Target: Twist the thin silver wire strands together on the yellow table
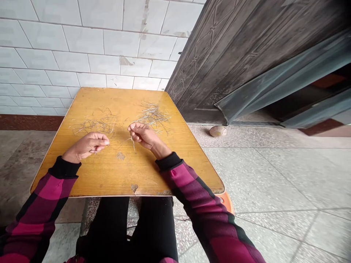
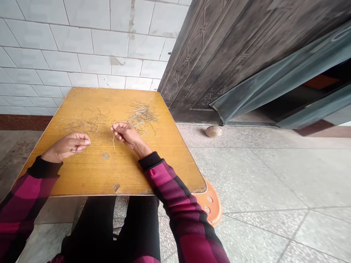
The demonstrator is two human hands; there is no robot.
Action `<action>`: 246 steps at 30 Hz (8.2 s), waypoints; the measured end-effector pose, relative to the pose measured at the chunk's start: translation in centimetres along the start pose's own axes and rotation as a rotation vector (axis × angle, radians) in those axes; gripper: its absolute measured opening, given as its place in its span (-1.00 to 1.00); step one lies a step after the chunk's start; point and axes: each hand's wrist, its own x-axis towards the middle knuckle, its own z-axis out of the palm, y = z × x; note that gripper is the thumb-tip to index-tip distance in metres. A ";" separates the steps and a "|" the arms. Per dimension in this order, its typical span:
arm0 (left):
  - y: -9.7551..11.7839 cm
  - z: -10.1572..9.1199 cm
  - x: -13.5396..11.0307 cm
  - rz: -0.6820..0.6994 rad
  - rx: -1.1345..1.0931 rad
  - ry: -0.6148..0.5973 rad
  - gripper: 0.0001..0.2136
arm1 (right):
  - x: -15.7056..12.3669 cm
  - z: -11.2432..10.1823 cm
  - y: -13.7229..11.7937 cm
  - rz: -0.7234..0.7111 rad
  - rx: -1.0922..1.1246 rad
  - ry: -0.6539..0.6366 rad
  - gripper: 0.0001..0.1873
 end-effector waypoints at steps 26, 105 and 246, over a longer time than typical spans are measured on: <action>-1.1 0.7 1.2 0.028 -0.023 0.023 -0.79 | -4.1 4.0 0.4 -0.310 -1.292 -0.177 -0.75; -1.1 2.5 1.4 0.002 -0.797 0.169 -0.89 | -4.2 3.6 2.0 -0.698 -1.634 0.042 -0.68; -2.7 7.9 -0.4 -0.200 0.475 -0.233 -0.79 | -13.9 5.1 6.8 -0.473 -1.326 0.224 -0.79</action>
